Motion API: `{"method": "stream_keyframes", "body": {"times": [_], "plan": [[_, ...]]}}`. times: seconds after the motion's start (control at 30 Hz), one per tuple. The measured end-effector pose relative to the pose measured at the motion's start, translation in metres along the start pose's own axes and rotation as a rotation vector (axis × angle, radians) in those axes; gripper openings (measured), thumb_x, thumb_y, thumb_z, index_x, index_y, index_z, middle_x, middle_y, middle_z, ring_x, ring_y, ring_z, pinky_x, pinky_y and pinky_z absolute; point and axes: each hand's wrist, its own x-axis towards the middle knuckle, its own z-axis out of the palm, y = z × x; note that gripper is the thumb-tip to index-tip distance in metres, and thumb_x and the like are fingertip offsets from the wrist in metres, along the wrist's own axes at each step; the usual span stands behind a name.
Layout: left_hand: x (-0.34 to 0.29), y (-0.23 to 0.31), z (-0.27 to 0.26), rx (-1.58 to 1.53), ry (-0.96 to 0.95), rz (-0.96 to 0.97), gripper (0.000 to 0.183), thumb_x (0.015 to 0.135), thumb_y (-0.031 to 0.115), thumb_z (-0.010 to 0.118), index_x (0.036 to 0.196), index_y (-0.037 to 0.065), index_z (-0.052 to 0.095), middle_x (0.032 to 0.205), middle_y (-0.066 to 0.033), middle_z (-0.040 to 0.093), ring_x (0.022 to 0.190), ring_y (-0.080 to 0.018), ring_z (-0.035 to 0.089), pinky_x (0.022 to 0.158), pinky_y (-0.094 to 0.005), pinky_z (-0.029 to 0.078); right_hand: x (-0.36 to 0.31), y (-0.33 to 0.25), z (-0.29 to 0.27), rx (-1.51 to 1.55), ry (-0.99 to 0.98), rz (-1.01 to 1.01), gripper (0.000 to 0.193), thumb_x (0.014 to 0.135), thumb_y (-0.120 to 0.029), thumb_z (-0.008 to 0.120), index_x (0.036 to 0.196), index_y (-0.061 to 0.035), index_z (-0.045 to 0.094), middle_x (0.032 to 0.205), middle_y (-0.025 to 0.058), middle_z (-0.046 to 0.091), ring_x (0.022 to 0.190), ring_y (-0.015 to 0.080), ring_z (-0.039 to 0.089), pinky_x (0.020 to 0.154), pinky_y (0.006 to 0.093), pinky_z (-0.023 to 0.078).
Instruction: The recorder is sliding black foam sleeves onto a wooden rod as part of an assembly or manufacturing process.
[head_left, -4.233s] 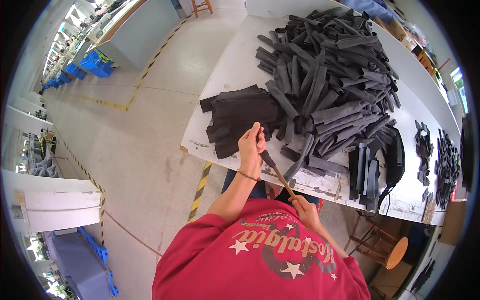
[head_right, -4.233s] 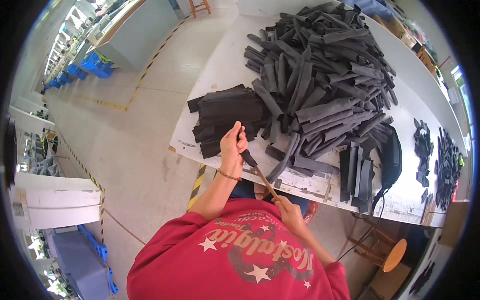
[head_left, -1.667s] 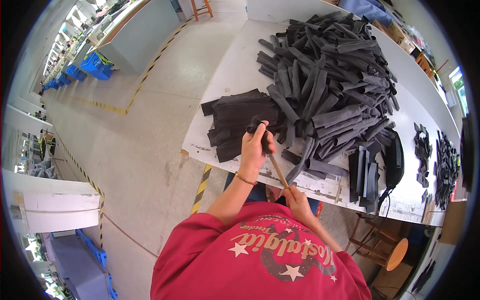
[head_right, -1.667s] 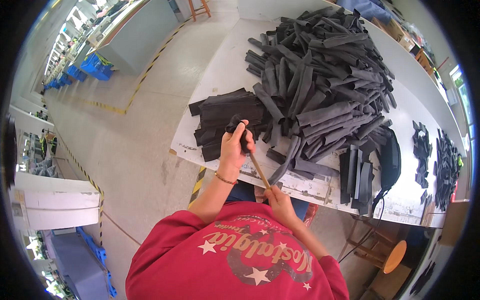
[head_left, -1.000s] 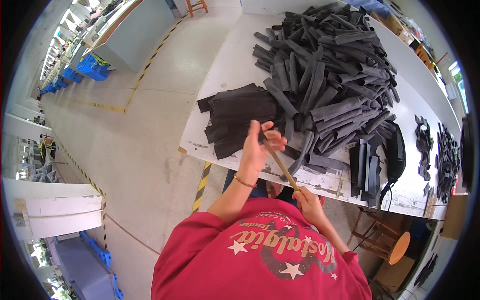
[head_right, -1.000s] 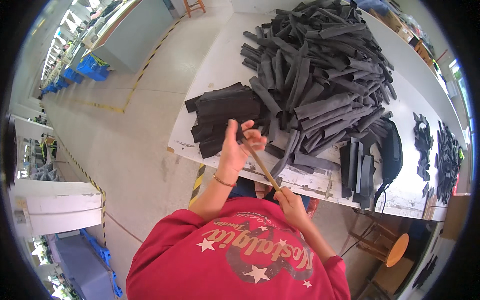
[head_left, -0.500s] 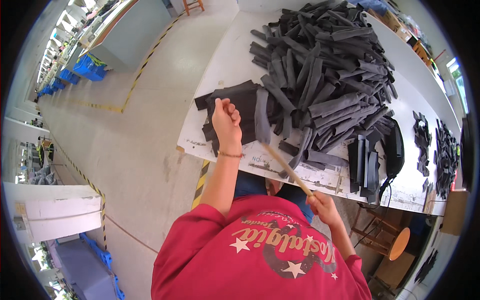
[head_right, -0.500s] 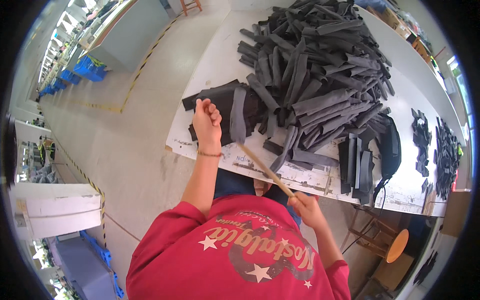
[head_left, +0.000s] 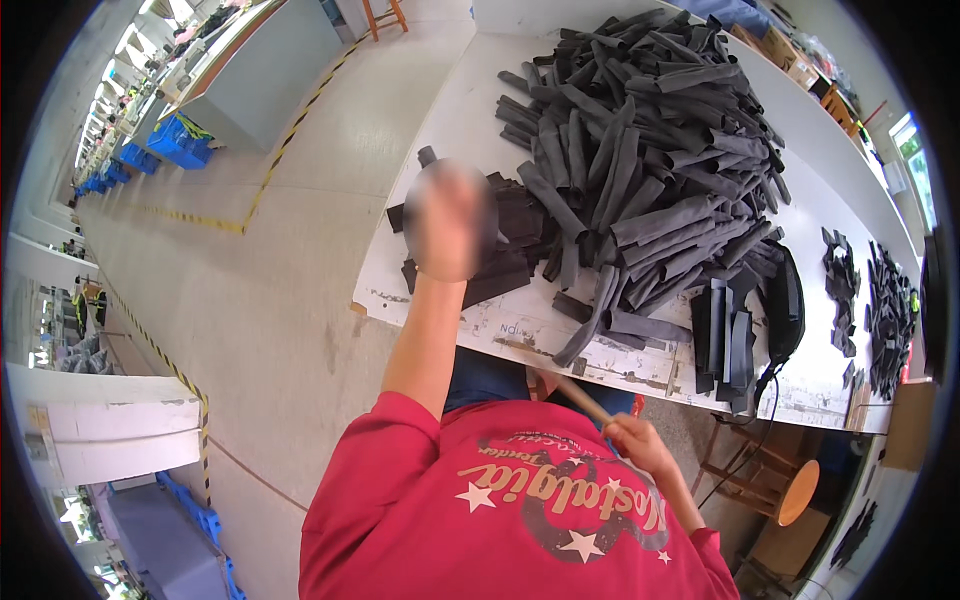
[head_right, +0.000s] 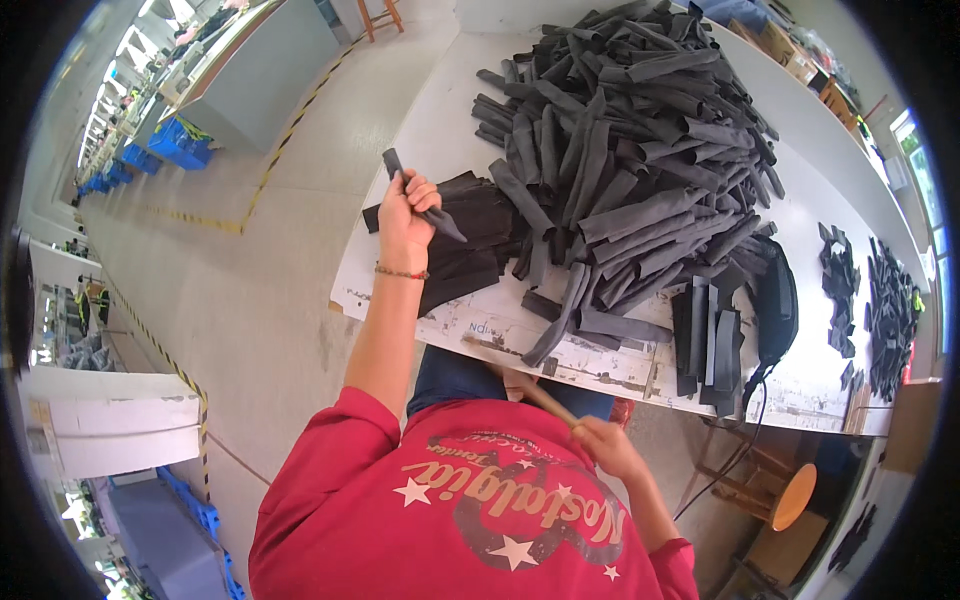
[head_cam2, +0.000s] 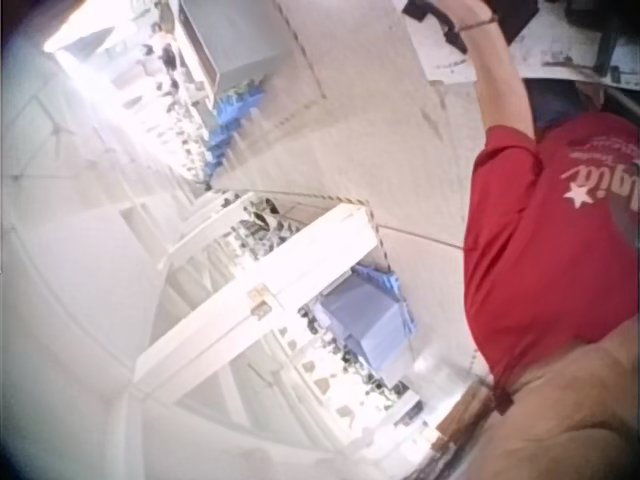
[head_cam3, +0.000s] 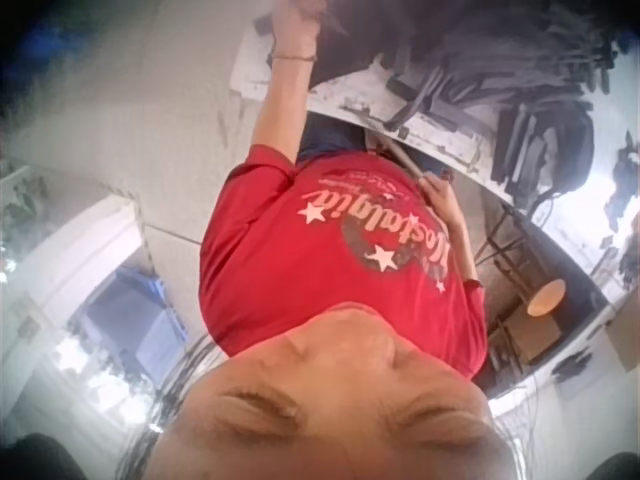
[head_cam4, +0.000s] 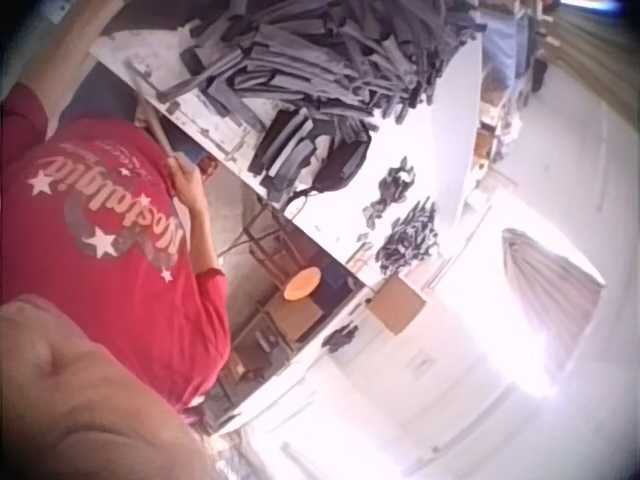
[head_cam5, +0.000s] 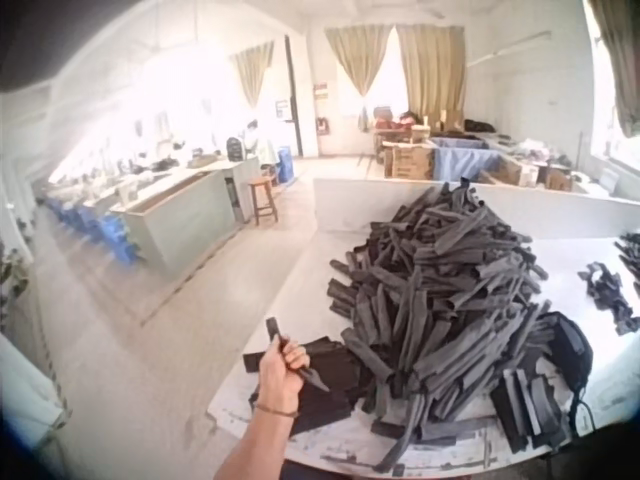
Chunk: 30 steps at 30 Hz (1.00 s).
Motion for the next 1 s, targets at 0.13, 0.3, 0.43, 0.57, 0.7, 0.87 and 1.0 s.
{"method": "stream_keyframes", "body": {"times": [0.13,0.3,0.43,0.57,0.7,0.87,1.0], "plan": [[-0.028,-0.051,0.012,-0.013,0.026,-0.195,0.025,0.097,0.03,0.046,0.085,0.008,0.049,0.068,-0.0019,0.044,0.059,-0.0128,0.044,0.053,-0.0252,0.039,0.045,-0.044,0.001,0.306,0.271,-0.258,0.011,0.096,-0.015,0.047,0.094,-0.0047,0.05,0.068,-0.0026,0.044,0.058,0.0046,0.041,0.051,0.0201,0.034],[-0.069,-0.104,0.013,0.108,0.14,-0.337,0.021,0.096,0.026,0.049,0.086,0.008,0.048,0.068,-0.0031,0.048,0.061,-0.0151,0.048,0.055,-0.0272,0.043,0.122,-0.104,0.023,0.186,0.398,-0.56,0.023,0.085,-0.009,0.064,0.103,-0.0032,0.051,0.073,-0.0055,0.039,0.064,0.0044,0.034,0.057,0.0187,0.031],[-0.047,-0.064,-0.015,-0.017,0.171,-0.284,0.019,0.095,0.019,0.047,0.081,0.007,0.05,0.058,0.0046,0.034,0.042,-0.0056,0.03,0.035,-0.0216,0.025,0.103,-0.115,0.031,0.232,0.096,-0.48,0.013,0.091,-0.016,0.059,0.091,-0.0031,0.057,0.066,-0.0078,0.041,0.057,0.0035,0.034,0.052,0.0189,0.03],[-0.043,-0.024,-0.004,0.283,0.196,0.299,0.019,0.095,0.021,0.047,0.085,0.005,0.052,0.063,0.0006,0.046,0.052,-0.0086,0.043,0.047,-0.0219,0.037,0.086,-0.105,0.014,0.499,0.08,-0.434,0.02,0.092,-0.022,0.058,0.089,-0.003,0.054,0.063,-0.0046,0.041,0.051,0.0038,0.033,0.045,0.0208,0.026],[-0.109,-0.055,0.042,1.328,-0.497,0.029,0.013,0.083,0.006,0.064,0.095,0.002,0.063,0.093,-0.0028,0.062,0.082,-0.0092,0.057,0.074,-0.0245,0.047,0.101,-0.124,-0.006,0.277,0.197,-0.446,0.027,0.093,-0.027,0.058,0.081,-0.0026,0.055,0.06,-0.0074,0.037,0.05,0.0025,0.03,0.045,0.0208,0.023],[-0.116,-0.085,0.018,0.993,-0.404,-0.27,0.01,0.083,0.003,0.065,0.092,0.0,0.061,0.083,0.0007,0.061,0.079,-0.0044,0.056,0.072,-0.0186,0.045,0.108,-0.137,-0.01,0.292,0.289,-0.43,0.022,0.089,-0.024,0.063,0.087,-0.0029,0.059,0.064,-0.008,0.04,0.057,0.0017,0.034,0.051,0.0186,0.027],[-0.115,-0.095,0.013,0.905,-0.324,-0.197,0.009,0.089,0.011,0.06,0.088,0.002,0.06,0.081,0.0035,0.058,0.074,-0.0024,0.052,0.065,-0.0184,0.043,0.113,-0.131,0.004,0.391,0.323,-0.54,0.015,0.086,-0.014,0.067,0.089,-0.0026,0.058,0.071,-0.0079,0.043,0.064,0.0014,0.036,0.055,0.0177,0.027]]}}
